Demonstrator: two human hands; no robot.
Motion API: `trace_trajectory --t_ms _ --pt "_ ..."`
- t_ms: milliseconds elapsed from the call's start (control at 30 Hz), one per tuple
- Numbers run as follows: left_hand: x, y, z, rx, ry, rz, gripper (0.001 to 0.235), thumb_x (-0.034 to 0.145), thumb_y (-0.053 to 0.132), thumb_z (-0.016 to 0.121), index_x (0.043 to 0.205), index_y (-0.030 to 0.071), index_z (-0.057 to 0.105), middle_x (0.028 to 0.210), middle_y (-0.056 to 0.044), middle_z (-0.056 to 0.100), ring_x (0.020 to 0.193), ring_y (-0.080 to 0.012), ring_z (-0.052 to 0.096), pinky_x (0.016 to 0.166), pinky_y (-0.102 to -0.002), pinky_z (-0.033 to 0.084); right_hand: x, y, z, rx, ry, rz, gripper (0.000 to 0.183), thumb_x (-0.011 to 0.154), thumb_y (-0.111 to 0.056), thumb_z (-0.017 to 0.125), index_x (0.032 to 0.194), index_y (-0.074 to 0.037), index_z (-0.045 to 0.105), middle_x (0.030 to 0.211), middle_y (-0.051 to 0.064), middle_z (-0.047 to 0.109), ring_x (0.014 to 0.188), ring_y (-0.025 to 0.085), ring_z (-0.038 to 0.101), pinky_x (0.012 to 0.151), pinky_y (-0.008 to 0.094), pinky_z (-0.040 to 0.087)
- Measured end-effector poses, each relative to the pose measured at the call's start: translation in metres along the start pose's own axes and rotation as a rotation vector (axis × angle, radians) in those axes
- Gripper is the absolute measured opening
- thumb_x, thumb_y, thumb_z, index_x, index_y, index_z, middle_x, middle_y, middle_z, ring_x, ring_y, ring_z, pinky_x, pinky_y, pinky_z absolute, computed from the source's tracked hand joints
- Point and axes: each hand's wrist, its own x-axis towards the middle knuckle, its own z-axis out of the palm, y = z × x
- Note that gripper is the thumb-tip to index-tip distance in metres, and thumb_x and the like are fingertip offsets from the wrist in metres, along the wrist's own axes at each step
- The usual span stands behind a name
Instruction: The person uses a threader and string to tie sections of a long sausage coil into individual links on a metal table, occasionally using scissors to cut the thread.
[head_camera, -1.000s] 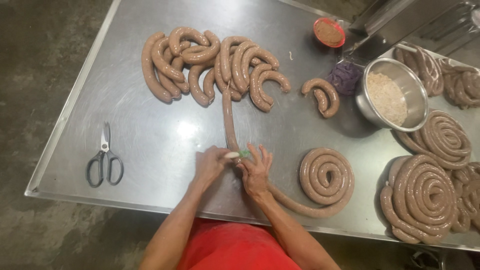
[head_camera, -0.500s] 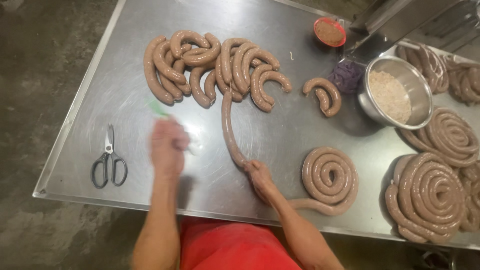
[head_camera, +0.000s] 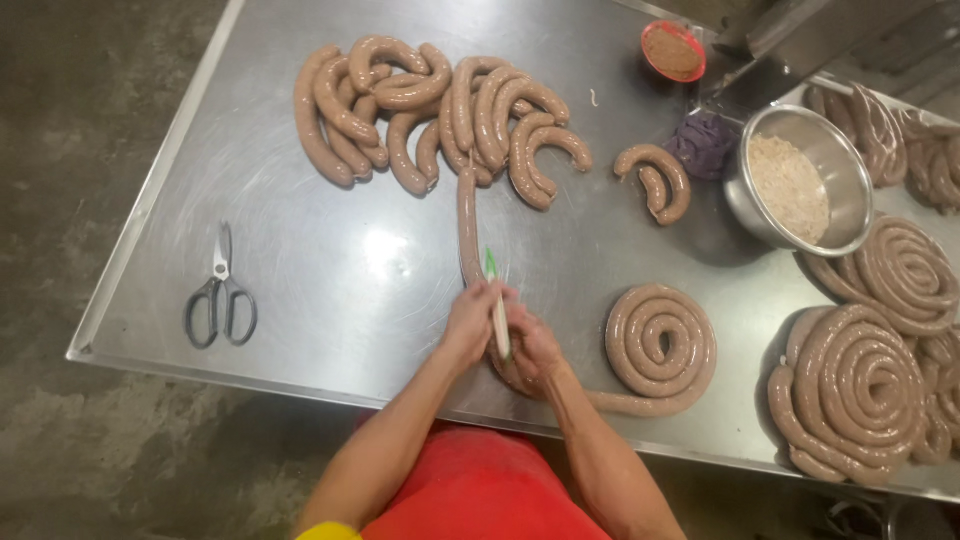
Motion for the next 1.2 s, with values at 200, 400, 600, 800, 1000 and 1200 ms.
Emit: trace_trajectory --t_ms 200,400,600,800,1000,1200 --pt "0.079 0.061 -0.013 -0.147 0.172 0.051 0.025 0.104 0.026 0.050 0.105 0.002 0.055 0.086 -0.010 0.059 0.066 -0.0237 0.060 0.057 -0.040 0.056 0.017 0.004 -0.013 -0.337 -0.208 -0.048 0.020 0.105 -0.016 0.062 0.097 0.002 0.066 0.073 0.005 0.062 0.065 0.014 0.060 0.065 0.027 0.054" --pt "0.028 0.126 -0.075 0.063 0.286 0.290 0.021 0.100 0.020 0.056 0.109 0.000 0.058 0.091 -0.012 0.063 0.074 -0.0233 0.069 0.064 -0.039 0.062 0.042 0.002 -0.043 -0.529 -0.157 0.048 0.023 0.103 -0.017 0.059 0.092 0.001 0.067 0.067 0.005 0.061 0.062 0.015 0.058 0.064 0.029 0.054" --pt "-0.141 0.099 -0.125 1.242 0.156 -0.360 0.034 0.096 0.035 0.063 0.098 0.004 0.078 0.071 -0.005 0.072 0.057 -0.0144 0.056 0.054 -0.029 0.047 0.042 0.001 -0.059 0.197 -0.001 0.181 0.014 0.101 -0.018 0.057 0.094 -0.007 0.062 0.070 0.005 0.061 0.072 0.022 0.064 0.070 0.037 0.057" --pt "-0.190 0.070 -0.155 1.017 0.347 -0.490 0.032 0.091 0.026 0.064 0.119 0.017 0.078 0.078 -0.009 0.074 0.061 -0.0159 0.056 0.054 -0.031 0.042 0.022 0.021 -0.029 -0.639 0.300 -0.318 0.016 0.103 -0.011 0.059 0.108 -0.001 0.070 0.107 0.020 0.077 0.092 0.026 0.068 0.088 0.038 0.054" --pt "-0.098 0.080 -0.099 0.791 0.450 0.255 0.026 0.103 0.025 0.060 0.116 0.004 0.070 0.084 -0.009 0.066 0.069 -0.0128 0.059 0.061 -0.031 0.053 -0.011 0.006 0.005 -1.474 0.306 -1.224 0.014 0.096 -0.011 0.067 0.103 -0.003 0.075 0.129 0.014 0.070 0.121 0.038 0.061 0.103 0.049 0.042" --pt "-0.034 0.069 -0.025 1.344 0.141 -0.134 0.030 0.100 0.029 0.058 0.128 0.027 0.069 0.090 -0.003 0.072 0.074 -0.0231 0.066 0.074 -0.041 0.059 0.010 0.009 -0.021 -1.489 0.340 -1.366 0.014 0.088 -0.020 0.071 0.095 -0.008 0.073 0.137 0.017 0.057 0.126 0.036 0.049 0.105 0.053 0.036"
